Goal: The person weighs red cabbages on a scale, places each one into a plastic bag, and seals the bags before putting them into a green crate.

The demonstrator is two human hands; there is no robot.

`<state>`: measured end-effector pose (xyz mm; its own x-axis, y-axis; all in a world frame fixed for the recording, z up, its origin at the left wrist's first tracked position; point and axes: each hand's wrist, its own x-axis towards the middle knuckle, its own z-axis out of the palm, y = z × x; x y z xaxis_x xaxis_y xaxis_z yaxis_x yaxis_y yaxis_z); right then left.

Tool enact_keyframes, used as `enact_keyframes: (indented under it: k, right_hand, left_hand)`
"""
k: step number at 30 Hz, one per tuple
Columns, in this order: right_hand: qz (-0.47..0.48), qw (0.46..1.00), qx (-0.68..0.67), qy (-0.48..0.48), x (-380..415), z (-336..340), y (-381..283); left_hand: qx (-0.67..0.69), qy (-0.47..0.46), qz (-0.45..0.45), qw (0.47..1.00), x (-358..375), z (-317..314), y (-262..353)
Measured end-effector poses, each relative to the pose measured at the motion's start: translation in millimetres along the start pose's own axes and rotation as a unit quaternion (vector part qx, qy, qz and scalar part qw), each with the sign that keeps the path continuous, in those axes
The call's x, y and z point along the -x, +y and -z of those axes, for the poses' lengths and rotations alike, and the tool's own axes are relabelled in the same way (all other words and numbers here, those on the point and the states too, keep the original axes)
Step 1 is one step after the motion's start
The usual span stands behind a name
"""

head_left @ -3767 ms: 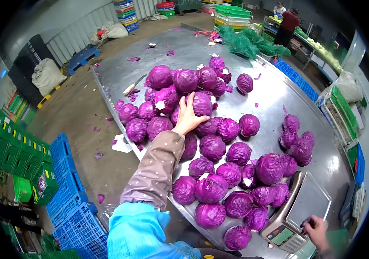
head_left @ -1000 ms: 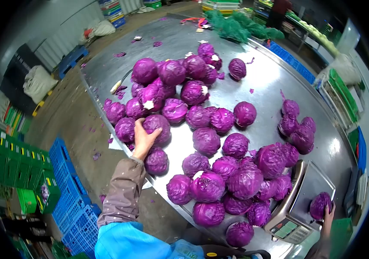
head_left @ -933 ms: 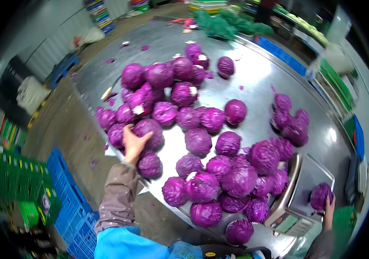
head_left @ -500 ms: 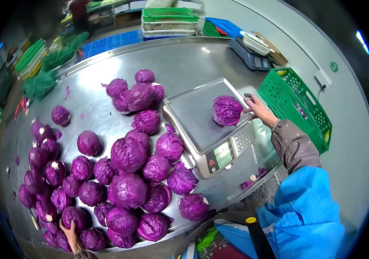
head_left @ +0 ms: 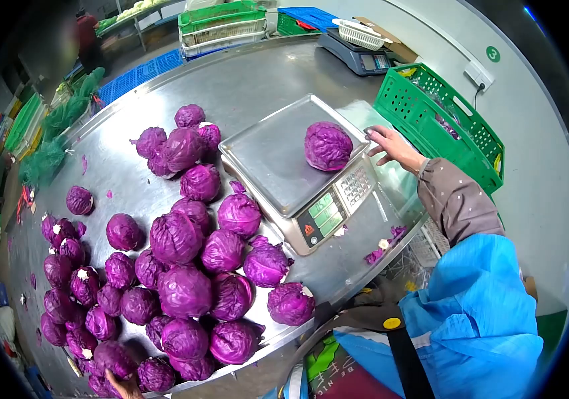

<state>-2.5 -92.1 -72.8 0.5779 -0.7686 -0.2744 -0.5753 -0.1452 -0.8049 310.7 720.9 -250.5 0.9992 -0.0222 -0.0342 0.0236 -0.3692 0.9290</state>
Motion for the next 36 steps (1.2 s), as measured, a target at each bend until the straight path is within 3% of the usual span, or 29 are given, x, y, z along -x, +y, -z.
enact_keyframes:
  k: [1, 3, 4, 5, 6, 11, 16, 17, 18, 20, 24, 27, 31, 36]
  right_hand:
    - [-0.001, 1.0, -0.001, 0.0, 1, 1, 1]
    - [-0.01, 1.0, 0.005, -0.006, 1, 4, 5]
    - [-0.01, 1.0, 0.002, -0.007, 1, 4, 7]
    - [-0.009, 1.0, 0.01, -0.011, 1, 3, 8]
    - [-0.008, 1.0, 0.018, -0.015, 0, 3, 10]
    - [0.022, 0.999, -0.002, -0.028, -6, 6, 22]
    - [0.051, 0.997, -0.018, -0.053, -11, 27, 43]
    - [0.058, 0.996, -0.019, -0.06, -14, 32, 49]
    - [0.066, 0.995, -0.02, -0.068, -16, 39, 56]
    - [0.073, 0.993, -0.014, -0.092, -22, 54, 71]
    - [0.094, 0.984, -0.018, -0.148, -28, 80, 96]
    - [0.092, 0.975, -0.022, -0.2, -31, 98, 114]
    - [0.103, 0.962, -0.032, -0.253, -35, 119, 130]
    - [0.105, 0.948, -0.062, -0.294, -47, 118, 122]
  left_hand:
    - [0.211, 0.107, 0.142, 0.961, 7, -16, 51]
    - [0.341, 0.222, 0.176, 0.896, 19, -21, 110]
    - [0.152, 0.158, -0.044, 0.975, 24, -8, 88]
    - [-0.05, 0.078, -0.259, 0.961, 31, -3, 78]
    - [-0.016, 0.118, -0.266, 0.956, 21, 3, 73]
    - [0.294, 0.159, -0.072, 0.94, 23, -50, 161]
    - [0.454, 0.071, 0.03, 0.888, 41, -138, 224]
    - [0.419, 0.075, -0.007, 0.905, 48, -162, 234]
    - [0.453, 0.042, 0.045, 0.889, 54, -180, 236]
    - [0.439, -0.107, 0.065, 0.89, 67, -217, 245]
    - [0.385, -0.141, 0.115, 0.905, 111, -320, 285]
    - [0.331, -0.22, 0.079, 0.914, 132, -392, 313]
    - [0.256, -0.172, 0.093, 0.947, 168, -466, 365]
    - [0.245, -0.217, 0.087, 0.941, 168, -505, 385]
